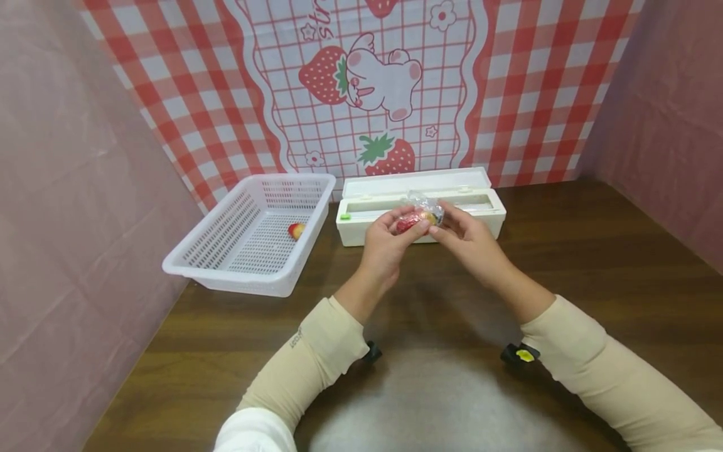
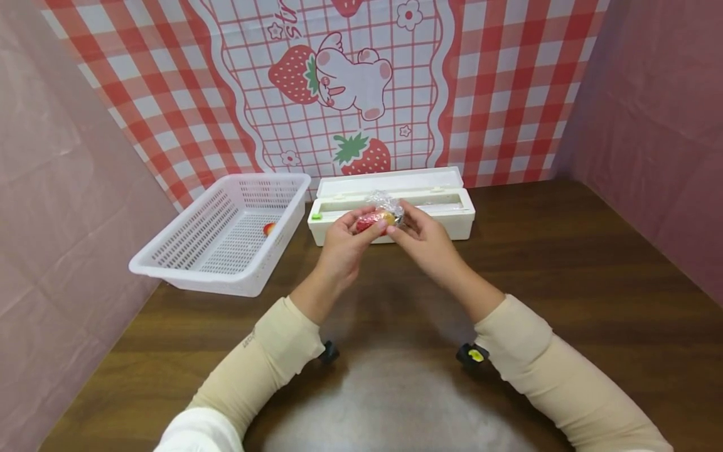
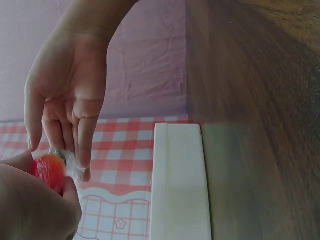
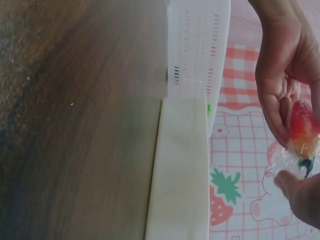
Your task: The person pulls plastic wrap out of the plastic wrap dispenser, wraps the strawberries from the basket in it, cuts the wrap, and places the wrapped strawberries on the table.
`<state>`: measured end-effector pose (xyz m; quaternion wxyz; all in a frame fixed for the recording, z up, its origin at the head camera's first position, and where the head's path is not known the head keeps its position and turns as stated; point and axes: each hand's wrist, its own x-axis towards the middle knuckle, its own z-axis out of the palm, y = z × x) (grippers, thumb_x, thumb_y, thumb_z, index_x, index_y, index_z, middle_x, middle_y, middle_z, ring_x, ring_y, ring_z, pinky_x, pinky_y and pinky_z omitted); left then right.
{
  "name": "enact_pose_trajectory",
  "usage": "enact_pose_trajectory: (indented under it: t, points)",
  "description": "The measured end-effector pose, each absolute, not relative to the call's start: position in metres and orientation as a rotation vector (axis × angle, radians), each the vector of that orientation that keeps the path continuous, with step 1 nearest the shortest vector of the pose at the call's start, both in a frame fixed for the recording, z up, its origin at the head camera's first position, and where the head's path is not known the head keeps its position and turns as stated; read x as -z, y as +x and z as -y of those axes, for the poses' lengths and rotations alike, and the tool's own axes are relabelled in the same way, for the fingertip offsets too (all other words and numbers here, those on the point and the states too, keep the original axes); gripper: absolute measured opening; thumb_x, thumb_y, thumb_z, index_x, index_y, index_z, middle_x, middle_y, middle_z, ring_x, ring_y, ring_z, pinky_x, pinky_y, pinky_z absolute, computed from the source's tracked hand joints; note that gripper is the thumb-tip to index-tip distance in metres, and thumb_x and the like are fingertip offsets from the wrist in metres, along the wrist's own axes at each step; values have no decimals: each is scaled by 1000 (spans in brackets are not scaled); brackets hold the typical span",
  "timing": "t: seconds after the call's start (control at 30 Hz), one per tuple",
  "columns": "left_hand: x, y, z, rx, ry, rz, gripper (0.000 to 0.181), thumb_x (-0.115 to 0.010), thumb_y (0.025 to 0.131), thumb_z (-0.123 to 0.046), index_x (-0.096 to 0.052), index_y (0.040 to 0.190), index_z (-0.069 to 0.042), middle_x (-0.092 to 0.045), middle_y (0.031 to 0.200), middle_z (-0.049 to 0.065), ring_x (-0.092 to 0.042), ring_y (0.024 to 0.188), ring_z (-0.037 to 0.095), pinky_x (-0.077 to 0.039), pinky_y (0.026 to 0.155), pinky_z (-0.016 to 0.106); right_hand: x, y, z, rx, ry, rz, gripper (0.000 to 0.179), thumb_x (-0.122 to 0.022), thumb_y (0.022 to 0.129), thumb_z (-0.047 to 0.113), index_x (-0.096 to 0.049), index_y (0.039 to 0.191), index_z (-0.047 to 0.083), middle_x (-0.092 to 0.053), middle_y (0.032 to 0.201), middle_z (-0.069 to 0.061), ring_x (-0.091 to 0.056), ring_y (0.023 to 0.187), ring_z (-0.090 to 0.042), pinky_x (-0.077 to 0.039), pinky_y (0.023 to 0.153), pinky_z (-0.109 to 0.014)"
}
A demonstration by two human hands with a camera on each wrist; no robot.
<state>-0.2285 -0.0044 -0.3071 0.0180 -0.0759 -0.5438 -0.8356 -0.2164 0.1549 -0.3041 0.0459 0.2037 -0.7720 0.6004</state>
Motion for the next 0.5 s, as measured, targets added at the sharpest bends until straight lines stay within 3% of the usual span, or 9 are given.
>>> enact_pose_trajectory:
  t: [0.1,0.3,0.4,0.5]
  points:
    - [306,-229,5,2610,-261,1716,30,-70,84,7,-59,112,10,-69,106,19,-64,92,14,-54,86,29,305,-217,-157,-1903,611,2329,64,-60,97,13,-29,150,-3,-36,151,-21,-37,137,-30,-40,101,-23]
    - [305,-228,12,2580,-348,1845,30,-71,85,3,-62,113,10,-67,99,8,-62,88,11,-54,79,25,308,-214,-159,-1955,556,2274,58,-65,94,13,-41,143,-5,-46,144,-20,-44,133,-27,-43,97,-20]
    - [305,-228,14,2528,-380,1907,31,-74,84,-1,-65,112,7,-67,98,4,-60,88,11,-53,76,22,309,-213,-159,-1988,528,2240,53,-66,93,12,-46,138,-7,-53,135,-18,-54,123,-19,-47,92,-19]
    - [304,-229,16,2510,-410,1950,32,-75,84,-2,-65,114,6,-69,105,10,-62,93,15,-53,78,24,310,-213,-159,-2025,533,2211,46,-67,92,9,-49,130,-9,-59,122,-12,-60,108,-12,-51,87,-20]
